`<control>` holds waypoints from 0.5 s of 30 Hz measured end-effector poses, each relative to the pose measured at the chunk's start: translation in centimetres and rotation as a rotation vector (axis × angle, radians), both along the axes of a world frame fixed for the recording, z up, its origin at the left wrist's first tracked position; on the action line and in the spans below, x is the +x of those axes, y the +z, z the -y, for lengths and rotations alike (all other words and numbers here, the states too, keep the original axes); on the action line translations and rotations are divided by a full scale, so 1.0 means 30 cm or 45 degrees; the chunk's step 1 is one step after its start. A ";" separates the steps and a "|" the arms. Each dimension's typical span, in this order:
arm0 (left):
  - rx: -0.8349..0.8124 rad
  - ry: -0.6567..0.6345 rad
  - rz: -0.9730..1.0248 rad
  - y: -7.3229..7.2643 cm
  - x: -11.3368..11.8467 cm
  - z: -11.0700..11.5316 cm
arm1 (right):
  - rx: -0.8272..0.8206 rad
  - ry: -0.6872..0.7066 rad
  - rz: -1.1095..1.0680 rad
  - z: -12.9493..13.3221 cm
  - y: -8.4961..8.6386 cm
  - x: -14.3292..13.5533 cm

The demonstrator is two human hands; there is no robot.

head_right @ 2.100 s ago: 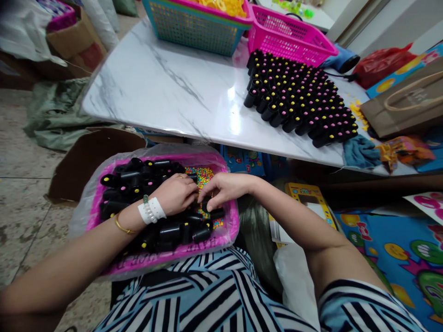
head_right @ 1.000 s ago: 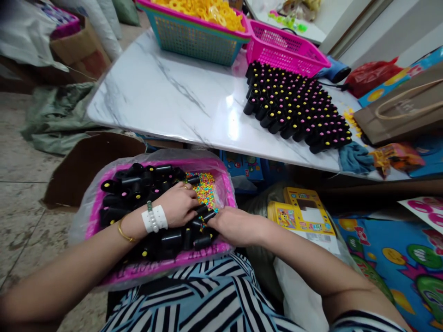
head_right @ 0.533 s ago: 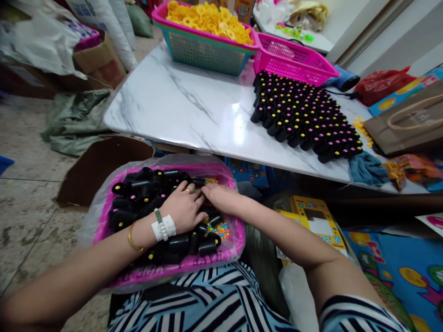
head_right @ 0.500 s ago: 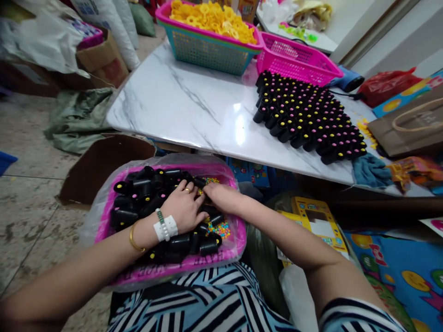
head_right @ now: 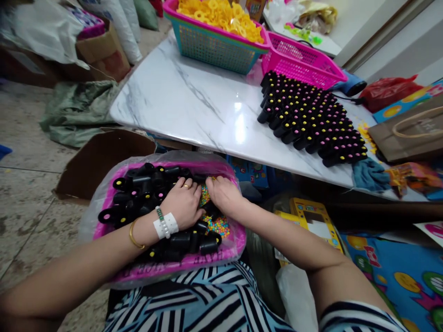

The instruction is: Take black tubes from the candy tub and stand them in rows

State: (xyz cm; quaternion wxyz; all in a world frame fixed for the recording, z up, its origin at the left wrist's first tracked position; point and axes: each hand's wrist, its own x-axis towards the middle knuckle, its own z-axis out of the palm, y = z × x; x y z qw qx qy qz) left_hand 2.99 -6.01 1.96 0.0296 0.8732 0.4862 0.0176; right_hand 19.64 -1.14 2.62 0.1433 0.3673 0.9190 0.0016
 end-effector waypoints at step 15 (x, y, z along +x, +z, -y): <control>-0.085 -0.090 -0.054 0.017 -0.012 -0.002 | -0.674 -0.052 -0.698 -0.063 0.040 0.090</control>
